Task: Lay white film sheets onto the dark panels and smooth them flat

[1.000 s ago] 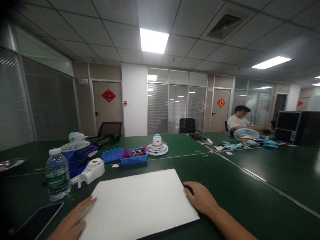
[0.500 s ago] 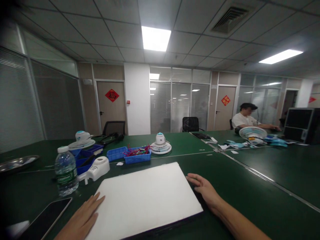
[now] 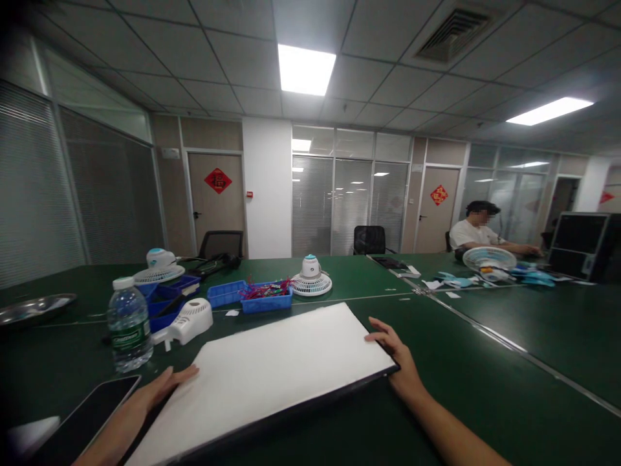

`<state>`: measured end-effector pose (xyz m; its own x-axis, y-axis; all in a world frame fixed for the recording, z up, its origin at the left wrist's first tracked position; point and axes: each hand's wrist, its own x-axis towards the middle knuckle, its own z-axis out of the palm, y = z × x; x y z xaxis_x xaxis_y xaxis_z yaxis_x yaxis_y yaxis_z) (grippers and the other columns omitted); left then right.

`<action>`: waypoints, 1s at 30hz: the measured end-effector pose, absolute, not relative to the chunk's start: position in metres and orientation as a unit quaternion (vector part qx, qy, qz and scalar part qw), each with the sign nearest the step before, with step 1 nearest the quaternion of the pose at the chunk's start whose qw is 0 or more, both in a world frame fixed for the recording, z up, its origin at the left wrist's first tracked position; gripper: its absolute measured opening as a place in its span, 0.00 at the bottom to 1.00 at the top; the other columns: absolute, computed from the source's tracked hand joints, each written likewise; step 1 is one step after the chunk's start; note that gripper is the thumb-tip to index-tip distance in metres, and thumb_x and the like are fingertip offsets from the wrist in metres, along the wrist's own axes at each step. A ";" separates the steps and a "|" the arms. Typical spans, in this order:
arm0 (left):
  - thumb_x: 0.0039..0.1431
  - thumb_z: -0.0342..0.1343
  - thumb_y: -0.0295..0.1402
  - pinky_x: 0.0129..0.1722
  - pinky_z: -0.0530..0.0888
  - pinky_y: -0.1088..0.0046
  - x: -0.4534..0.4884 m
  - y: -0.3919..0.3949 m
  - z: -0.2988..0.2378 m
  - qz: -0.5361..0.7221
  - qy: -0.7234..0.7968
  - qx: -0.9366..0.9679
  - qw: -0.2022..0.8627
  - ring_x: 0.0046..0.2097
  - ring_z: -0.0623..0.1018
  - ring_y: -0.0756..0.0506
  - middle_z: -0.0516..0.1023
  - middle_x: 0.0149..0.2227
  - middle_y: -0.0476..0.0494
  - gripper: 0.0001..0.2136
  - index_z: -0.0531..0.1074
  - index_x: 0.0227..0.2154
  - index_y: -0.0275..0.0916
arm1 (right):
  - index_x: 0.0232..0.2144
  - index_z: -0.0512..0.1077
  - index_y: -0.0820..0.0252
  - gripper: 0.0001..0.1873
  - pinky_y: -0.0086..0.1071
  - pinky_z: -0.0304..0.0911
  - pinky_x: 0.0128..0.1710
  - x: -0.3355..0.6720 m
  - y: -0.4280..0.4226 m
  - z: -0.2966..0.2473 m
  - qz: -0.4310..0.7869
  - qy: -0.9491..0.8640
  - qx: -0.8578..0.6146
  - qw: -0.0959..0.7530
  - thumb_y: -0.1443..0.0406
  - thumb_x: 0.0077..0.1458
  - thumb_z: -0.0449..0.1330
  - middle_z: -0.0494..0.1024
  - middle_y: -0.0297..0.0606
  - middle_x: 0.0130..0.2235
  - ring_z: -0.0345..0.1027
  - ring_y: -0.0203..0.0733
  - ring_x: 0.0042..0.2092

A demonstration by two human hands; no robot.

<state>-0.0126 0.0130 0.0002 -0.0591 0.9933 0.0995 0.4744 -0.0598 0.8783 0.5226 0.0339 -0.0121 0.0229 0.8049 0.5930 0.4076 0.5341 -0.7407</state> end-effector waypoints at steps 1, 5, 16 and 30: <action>0.64 0.39 0.51 0.66 0.57 0.47 -0.011 0.009 0.006 0.413 0.600 0.593 0.344 0.63 0.70 0.34 0.77 0.57 0.46 0.28 0.82 0.46 0.43 | 0.40 0.78 0.53 0.14 0.51 0.61 0.58 0.526 0.036 -0.013 0.168 -0.674 -0.454 0.559 0.54 0.53 0.65 0.66 0.51 0.63 0.62 0.59 0.63; 0.63 0.45 0.47 0.64 0.63 0.48 -0.007 -0.003 0.017 0.440 0.552 0.624 0.334 0.62 0.72 0.34 0.77 0.58 0.49 0.23 0.80 0.49 0.47 | 0.42 0.75 0.54 0.20 0.53 0.58 0.60 0.542 0.046 -0.020 0.138 -0.645 -0.472 0.585 0.48 0.55 0.62 0.71 0.51 0.60 0.65 0.59 0.60; 0.58 0.57 0.45 0.61 0.69 0.57 -0.013 -0.007 0.006 0.362 0.491 0.786 0.103 0.59 0.77 0.39 0.77 0.58 0.50 0.20 0.76 0.54 0.55 | 0.56 0.65 0.55 0.25 0.61 0.51 0.64 0.542 0.040 -0.017 -0.022 -0.602 -0.499 0.623 0.51 0.61 0.55 0.61 0.49 0.65 0.54 0.58 0.66; 0.62 0.51 0.41 0.61 0.71 0.59 0.007 -0.013 -0.003 0.360 0.487 0.791 0.091 0.58 0.77 0.40 0.79 0.57 0.53 0.17 0.77 0.52 0.56 | 0.56 0.72 0.48 0.26 0.40 0.73 0.47 0.460 -0.029 0.022 -0.254 -0.839 -0.257 0.407 0.73 0.57 0.62 0.83 0.38 0.45 0.77 0.45 0.46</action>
